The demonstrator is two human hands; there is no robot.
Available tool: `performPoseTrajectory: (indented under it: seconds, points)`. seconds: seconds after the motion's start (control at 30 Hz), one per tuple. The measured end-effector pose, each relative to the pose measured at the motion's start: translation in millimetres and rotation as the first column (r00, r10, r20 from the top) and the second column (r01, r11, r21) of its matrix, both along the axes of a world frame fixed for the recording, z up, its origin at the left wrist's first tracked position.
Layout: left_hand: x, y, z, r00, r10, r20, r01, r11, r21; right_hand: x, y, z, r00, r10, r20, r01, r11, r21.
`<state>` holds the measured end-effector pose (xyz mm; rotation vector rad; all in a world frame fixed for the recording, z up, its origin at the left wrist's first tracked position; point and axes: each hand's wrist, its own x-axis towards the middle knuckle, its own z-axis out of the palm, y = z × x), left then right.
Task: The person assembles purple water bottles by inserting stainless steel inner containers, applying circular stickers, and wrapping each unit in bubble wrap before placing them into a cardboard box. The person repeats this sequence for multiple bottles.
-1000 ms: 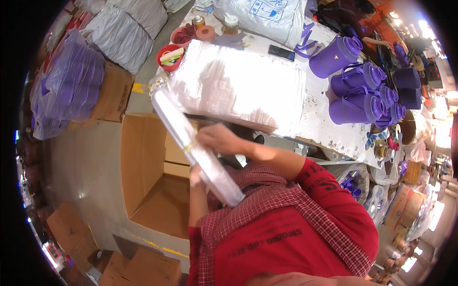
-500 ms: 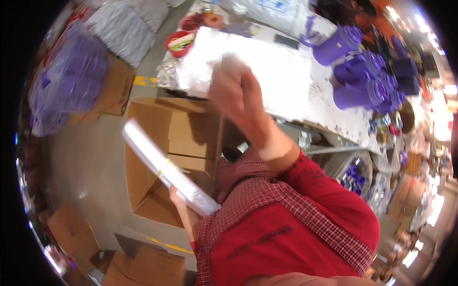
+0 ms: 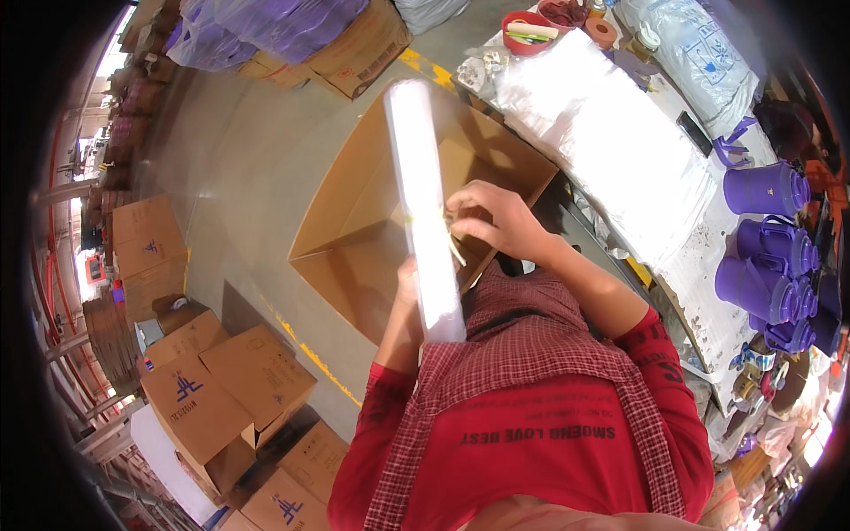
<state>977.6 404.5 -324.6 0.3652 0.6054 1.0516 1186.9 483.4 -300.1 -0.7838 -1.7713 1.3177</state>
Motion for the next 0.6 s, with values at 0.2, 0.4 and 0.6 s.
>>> performPoseTrajectory:
  seconds: [0.2, 0.4, 0.6]
  points:
    - [12.2, -10.8, -7.5, 0.994, 0.059, 0.096, -0.052, 0.996, -0.079, -20.5, -20.7, 36.0, 0.976, -0.187, 0.115, 0.189, 0.982, -0.004]
    - [14.6, -20.8, -25.4, 0.988, -0.05, 0.143, 0.039, 0.996, 0.077, -1.5, -20.6, 24.9, 0.876, -0.259, 0.408, 0.096, 0.921, 0.379]
    - [10.4, -33.0, -23.0, 0.996, -0.09, 0.009, 0.088, 0.987, 0.134, -10.7, -39.3, 6.3, 1.0, 0.014, -0.022, -0.019, 0.962, -0.273]
